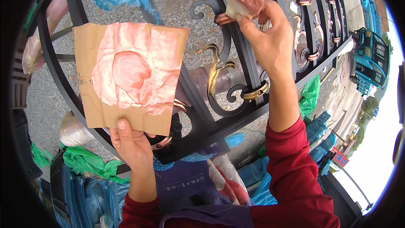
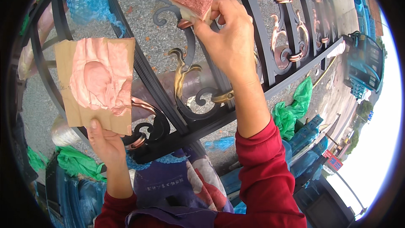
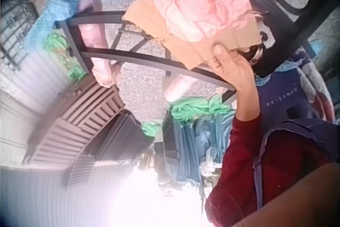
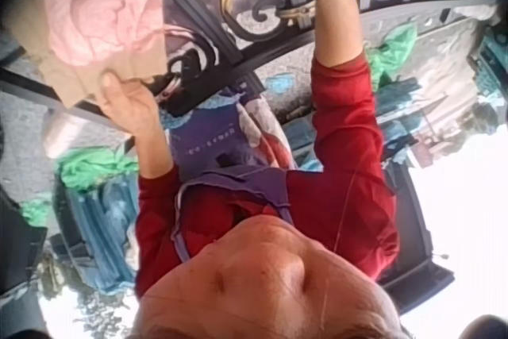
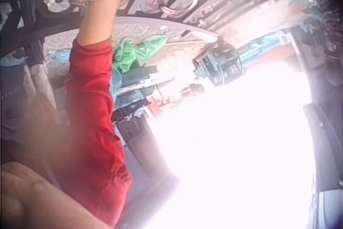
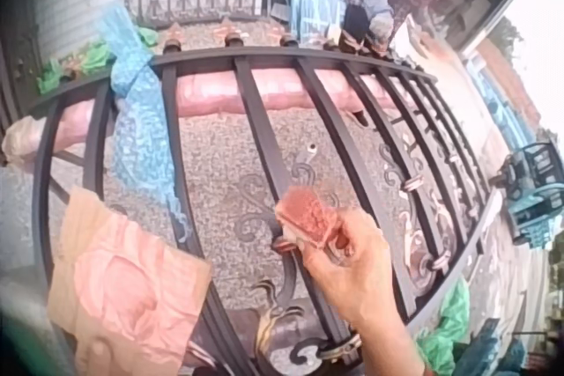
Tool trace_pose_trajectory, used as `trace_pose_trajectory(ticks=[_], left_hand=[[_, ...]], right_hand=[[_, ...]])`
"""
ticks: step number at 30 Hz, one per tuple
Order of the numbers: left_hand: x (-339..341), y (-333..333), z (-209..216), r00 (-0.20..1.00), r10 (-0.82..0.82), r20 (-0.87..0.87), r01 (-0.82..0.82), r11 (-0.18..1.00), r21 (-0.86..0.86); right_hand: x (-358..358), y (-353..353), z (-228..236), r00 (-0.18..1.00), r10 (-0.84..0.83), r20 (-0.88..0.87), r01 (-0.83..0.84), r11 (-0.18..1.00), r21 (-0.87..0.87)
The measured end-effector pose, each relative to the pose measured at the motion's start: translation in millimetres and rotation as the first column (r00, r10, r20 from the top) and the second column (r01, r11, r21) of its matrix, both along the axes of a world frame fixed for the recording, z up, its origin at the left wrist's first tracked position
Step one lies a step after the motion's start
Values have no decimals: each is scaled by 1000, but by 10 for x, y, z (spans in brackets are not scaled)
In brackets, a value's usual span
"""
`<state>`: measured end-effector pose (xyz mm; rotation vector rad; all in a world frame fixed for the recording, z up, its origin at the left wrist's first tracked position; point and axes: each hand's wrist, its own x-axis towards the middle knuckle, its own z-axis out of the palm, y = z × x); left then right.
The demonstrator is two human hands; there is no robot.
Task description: The person applies pink paint to the ornate scrollwork of a black metal gate using a sponge. They repeatedly dip the sponge into paint held on a piece of cardboard and rub it onto the gate's decorative elements.
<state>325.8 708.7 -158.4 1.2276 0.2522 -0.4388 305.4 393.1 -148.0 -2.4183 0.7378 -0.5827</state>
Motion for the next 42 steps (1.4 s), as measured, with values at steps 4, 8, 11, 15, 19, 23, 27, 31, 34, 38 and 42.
trace_pose_trajectory(ticks=[4,8,11,15,19,23,27,31,34,38,42], left_hand=[[-2,-1,10,1000,26,-6,-26,1000,13],[9,52,-4,1000,-7,-15,7,1000,11],[0,85,-23,1000,-15,-11,15,1000,-14],[-1,43,6,999,35,-17,-35,999,8],[8,72,-9,1000,-9,0,9,1000,-5],[-2,6,19,999,29,-15,-29,1000,-7],[4,9,31,999,32,-22,-32,999,12],[9,76,-8,1000,-11,-2,11,1000,14],[8,52,-2,1000,-21,3,21,1000,3],[16,6,32,1000,13,-10,-13,999,32],[24,35,-4,1000,-26,9,25,1000,16]], right_hand=[[17,-24,19,996,-74,-44,72,997,-41],[25,29,77,993,-114,-35,115,993,17],[60,50,35,997,-66,-48,65,997,-35],[26,-25,46,988,-127,-84,128,992,7],[52,44,180,990,-122,-74,131,982,140],[31,-25,-10,991,-69,-112,78,994,72],[-3,-59,169,971,-228,-70,238,953,189],[-97,-161,124,975,-224,-1,220,956,193],[-77,-73,103,993,-112,-28,115,987,111],[-183,-181,-59,986,-163,-21,165,983,80],[-245,-203,-80,981,-176,85,158,969,191]])
